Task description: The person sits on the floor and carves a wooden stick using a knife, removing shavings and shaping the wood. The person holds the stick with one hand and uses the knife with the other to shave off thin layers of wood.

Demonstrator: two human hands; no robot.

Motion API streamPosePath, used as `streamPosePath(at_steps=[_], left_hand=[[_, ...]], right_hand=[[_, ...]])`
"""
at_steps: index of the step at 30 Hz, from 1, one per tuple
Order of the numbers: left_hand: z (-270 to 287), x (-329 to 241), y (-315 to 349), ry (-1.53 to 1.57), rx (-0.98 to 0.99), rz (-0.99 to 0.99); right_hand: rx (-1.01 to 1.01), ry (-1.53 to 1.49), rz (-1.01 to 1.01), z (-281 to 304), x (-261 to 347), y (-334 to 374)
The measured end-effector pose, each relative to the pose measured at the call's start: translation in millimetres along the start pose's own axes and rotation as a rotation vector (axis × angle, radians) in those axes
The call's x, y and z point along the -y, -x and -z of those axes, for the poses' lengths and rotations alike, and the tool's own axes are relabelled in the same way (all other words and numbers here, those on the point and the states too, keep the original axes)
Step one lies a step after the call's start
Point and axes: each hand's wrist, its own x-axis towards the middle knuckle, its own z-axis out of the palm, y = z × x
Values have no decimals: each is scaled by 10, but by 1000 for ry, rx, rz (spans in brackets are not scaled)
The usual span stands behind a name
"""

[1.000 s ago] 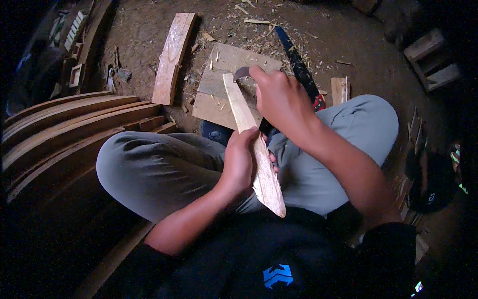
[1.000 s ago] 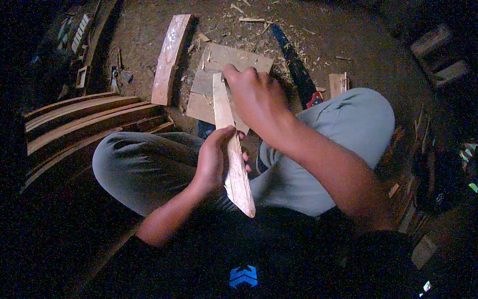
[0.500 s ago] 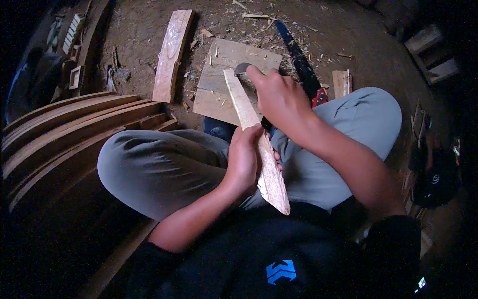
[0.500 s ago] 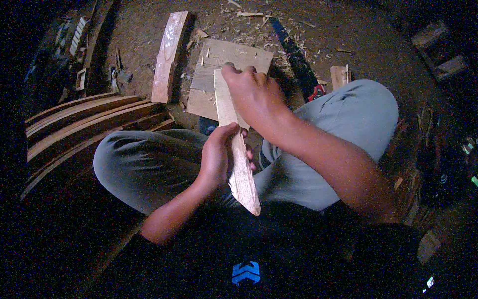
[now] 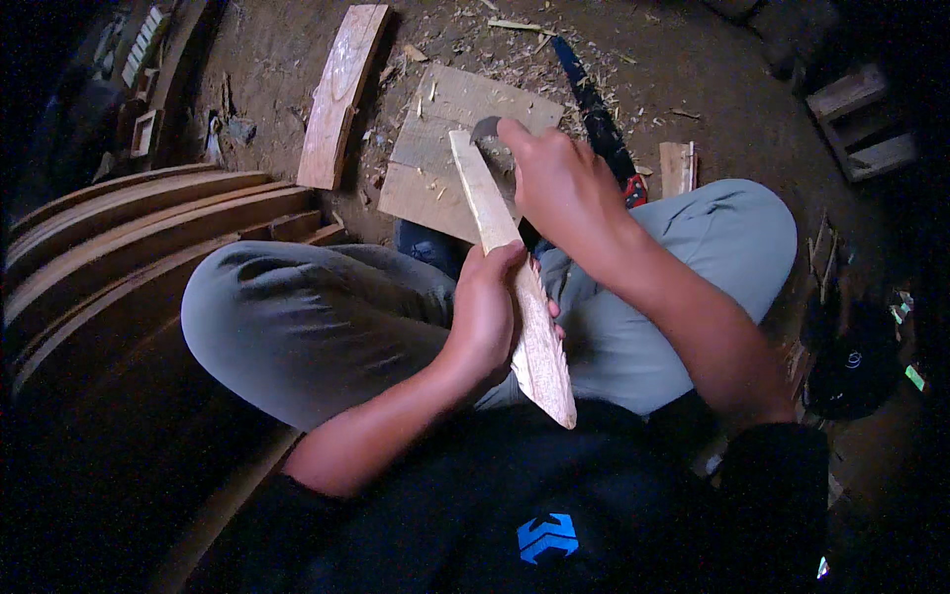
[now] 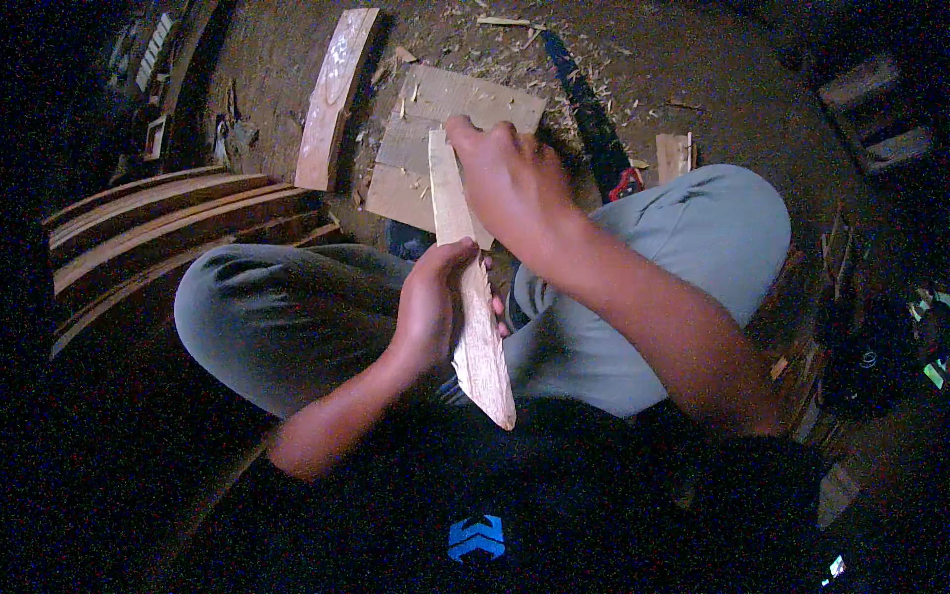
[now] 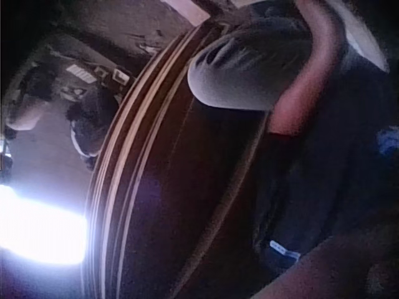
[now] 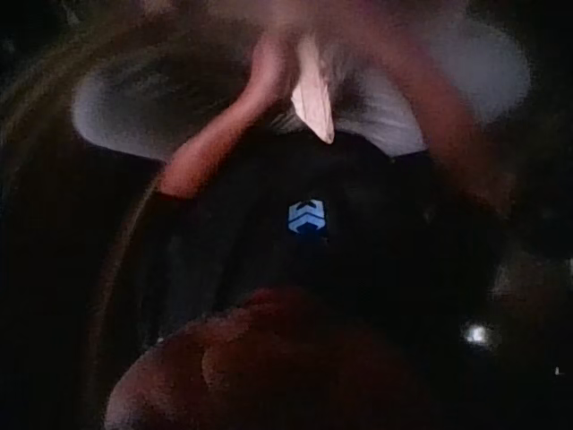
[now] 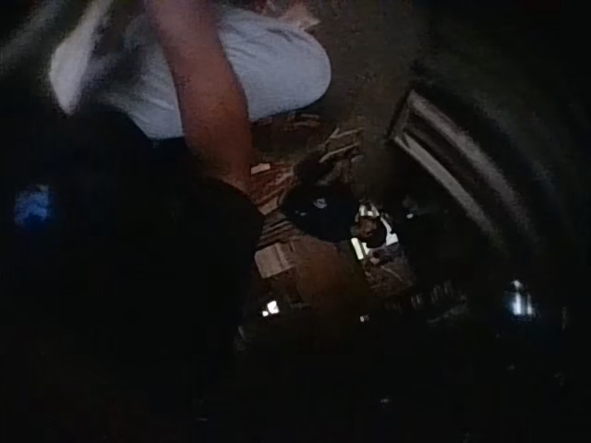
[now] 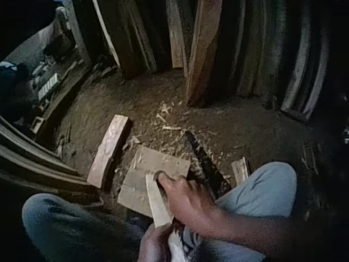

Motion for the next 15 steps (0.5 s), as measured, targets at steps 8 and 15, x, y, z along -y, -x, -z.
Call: streamPosePath(at_steps=[8, 15], left_hand=[[35, -59, 8, -7, 29, 66], [32, -120, 51, -3, 59, 116]], right_hand=[[-6, -9, 33, -190, -148, -105], [-38, 12, -41, -355, -305, -140]])
